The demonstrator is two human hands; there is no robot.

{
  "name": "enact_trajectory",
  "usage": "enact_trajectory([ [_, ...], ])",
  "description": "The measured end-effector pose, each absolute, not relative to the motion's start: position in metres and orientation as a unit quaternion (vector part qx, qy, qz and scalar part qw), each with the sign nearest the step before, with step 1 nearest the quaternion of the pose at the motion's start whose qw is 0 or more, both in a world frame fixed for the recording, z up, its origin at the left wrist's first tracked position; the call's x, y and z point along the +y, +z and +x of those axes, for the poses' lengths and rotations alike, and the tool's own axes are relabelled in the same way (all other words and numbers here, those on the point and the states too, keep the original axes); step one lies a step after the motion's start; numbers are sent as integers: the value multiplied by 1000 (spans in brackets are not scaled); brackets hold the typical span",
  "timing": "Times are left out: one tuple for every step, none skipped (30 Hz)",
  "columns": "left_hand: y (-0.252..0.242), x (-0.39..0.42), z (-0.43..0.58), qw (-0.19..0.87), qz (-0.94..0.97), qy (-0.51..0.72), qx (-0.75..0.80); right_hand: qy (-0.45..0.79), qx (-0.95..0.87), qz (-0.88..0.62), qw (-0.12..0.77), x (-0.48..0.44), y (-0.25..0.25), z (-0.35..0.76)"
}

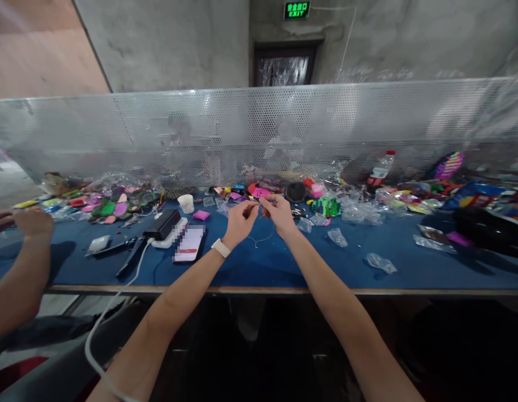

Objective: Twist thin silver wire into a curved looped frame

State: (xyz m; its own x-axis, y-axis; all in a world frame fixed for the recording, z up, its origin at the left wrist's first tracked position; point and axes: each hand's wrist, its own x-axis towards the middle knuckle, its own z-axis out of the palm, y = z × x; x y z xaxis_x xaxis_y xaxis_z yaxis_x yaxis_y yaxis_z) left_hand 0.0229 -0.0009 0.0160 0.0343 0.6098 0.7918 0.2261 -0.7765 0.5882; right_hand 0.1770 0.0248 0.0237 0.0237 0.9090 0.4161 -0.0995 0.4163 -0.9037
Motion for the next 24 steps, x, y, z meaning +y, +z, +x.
enact_trajectory([
  [15,1,23,162,691,634,307,364,-573,-362,639,22,22,174],
  [13,4,23,167,680,640,317,316,-586,-366,650,20,21,172],
  [13,6,23,170,670,646,324,266,-605,-367,654,17,20,171],
  [12,8,23,171,662,651,330,218,-630,-366,649,14,19,170],
  [12,9,22,171,657,654,332,176,-654,-363,639,12,19,169],
  [13,10,21,173,655,656,332,142,-675,-360,628,11,18,170],
  [13,11,19,175,655,657,330,117,-692,-355,618,11,18,170],
  [13,12,18,179,657,656,326,100,-703,-349,611,12,17,170],
  [14,13,16,183,661,654,321,89,-711,-342,608,13,17,171],
  [14,13,14,187,664,651,316,84,-715,-335,608,15,16,171],
  [14,14,13,191,667,650,310,84,-718,-329,607,17,16,171],
  [14,14,12,194,669,649,306,86,-722,-326,604,18,15,172],
  [13,14,11,196,671,648,303,92,-725,-325,600,19,15,172],
  [13,15,11,196,673,647,301,101,-727,-327,595,20,14,172],
  [13,15,10,195,675,645,301,115,-725,-330,594,21,14,172],
  [13,15,9,193,677,643,302,136,-719,-331,596,22,13,172],
  [13,15,9,192,679,641,302,168,-710,-330,599,23,12,172],
  [13,14,9,191,679,641,301,213,-696,-327,603,24,12,172],
  [13,14,9,192,679,642,300,266,-680,-322,603,26,11,173],
  [14,13,9,193,678,643,299,323,-661,-318,598,28,10,173],
  [14,13,9,196,678,643,298,377,-642,-314,589,30,9,174],
  [14,13,9,199,677,643,298,422,-626,-311,577,32,9,175],
  [14,13,10,203,676,642,298,453,-615,-309,567,33,10,176],
  [14,13,10,208,676,641,298,469,-610,-306,560,34,10,178],
])
